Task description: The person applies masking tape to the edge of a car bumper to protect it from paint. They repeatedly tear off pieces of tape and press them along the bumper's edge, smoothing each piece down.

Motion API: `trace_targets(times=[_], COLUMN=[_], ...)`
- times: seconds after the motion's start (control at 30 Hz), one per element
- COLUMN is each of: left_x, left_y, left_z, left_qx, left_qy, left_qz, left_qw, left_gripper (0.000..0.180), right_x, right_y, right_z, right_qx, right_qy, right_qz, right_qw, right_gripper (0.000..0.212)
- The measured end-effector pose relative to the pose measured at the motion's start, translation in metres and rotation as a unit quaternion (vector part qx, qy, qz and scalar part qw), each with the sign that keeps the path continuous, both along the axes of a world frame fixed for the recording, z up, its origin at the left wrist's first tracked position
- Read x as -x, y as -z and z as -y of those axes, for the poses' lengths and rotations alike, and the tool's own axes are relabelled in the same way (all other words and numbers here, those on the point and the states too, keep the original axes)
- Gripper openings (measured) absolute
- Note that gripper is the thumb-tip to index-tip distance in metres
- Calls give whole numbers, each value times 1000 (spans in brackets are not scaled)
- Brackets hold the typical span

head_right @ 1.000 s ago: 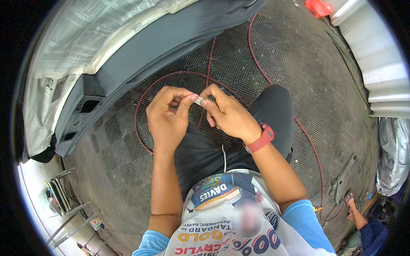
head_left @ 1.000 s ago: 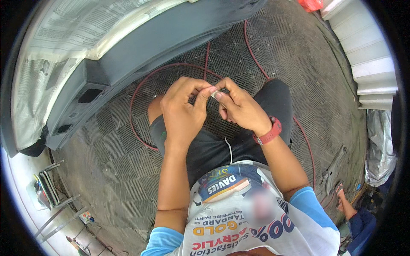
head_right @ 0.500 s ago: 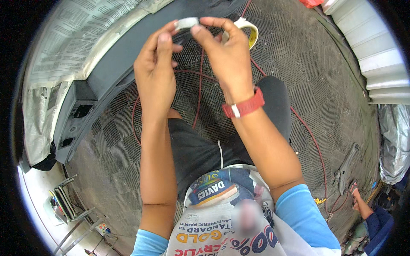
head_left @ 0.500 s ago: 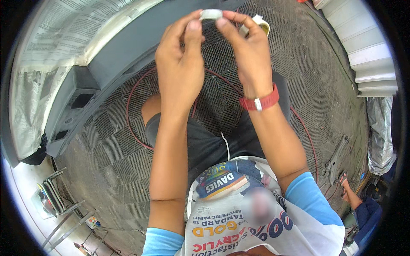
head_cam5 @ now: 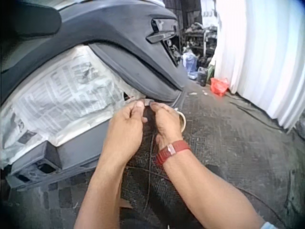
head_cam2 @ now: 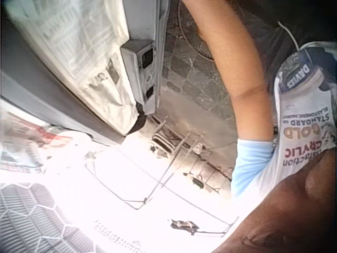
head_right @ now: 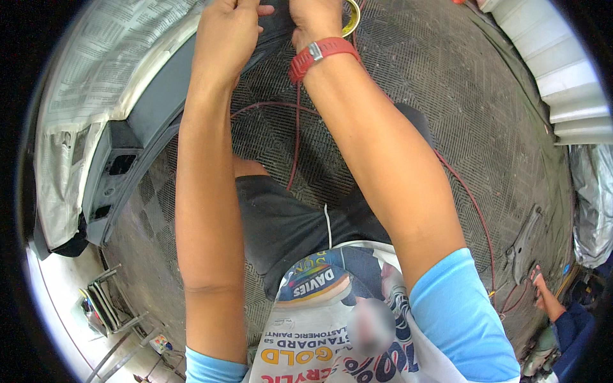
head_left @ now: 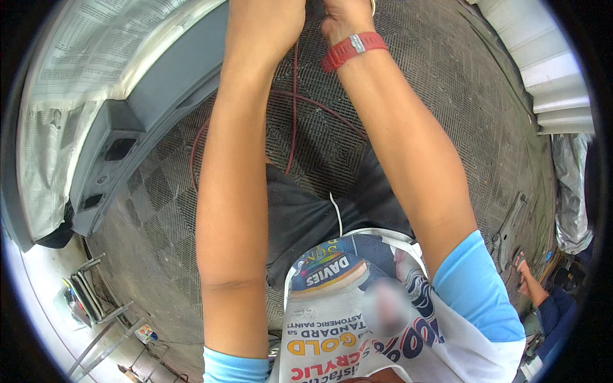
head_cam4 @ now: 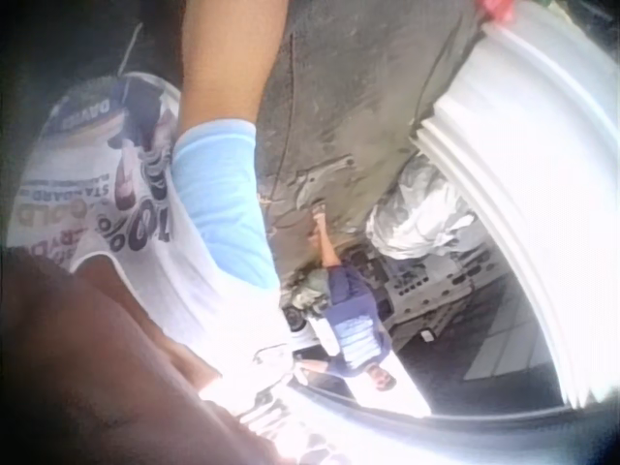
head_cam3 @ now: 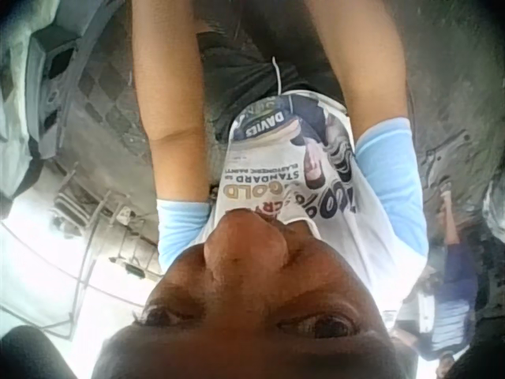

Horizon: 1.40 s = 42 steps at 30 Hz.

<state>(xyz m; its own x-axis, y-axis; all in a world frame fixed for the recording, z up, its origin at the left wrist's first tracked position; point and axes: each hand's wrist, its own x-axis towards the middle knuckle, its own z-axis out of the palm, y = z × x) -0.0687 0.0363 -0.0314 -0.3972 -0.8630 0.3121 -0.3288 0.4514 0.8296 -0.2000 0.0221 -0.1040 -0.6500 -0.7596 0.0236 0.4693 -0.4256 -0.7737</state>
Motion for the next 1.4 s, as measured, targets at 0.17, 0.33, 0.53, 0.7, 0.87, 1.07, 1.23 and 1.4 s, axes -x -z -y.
trace_targets(times=[0.17,0.33,0.53,0.7,0.87,1.07,1.23,1.4], left_x=[8,13,14,20,18,26,29,26], left_y=[7,7,14,20,16,12,11,10], left_z=[4,1,1,10,13,16,20,22], left_qx=[182,288,315,312,345,316,342,358], left_qy=[-59,-116,-139,-135,-139,-142,-153,-169], left_qz=[-59,-42,-37,-84,-31,-55,-39,-39], left_qw=[980,950,938,936,928,936,926,918], left_gripper=[22,15,11,10,16,29,29,29], right_x=[-10,-16,-15,-11,-3,-7,-12,-19], right_y=[3,5,1,6,5,-2,-15,-25], right_z=[17,11,0,3,4,14,14,14], right_qx=[81,81,55,68,55,45,69,88], right_qy=[-9,12,5,-3,-12,20,16,1], right_qz=[11,54,48,52,40,18,27,56], right_qw=[997,995,997,996,998,999,997,995], right_gripper=[14,12,12,12,12,13,15,20])
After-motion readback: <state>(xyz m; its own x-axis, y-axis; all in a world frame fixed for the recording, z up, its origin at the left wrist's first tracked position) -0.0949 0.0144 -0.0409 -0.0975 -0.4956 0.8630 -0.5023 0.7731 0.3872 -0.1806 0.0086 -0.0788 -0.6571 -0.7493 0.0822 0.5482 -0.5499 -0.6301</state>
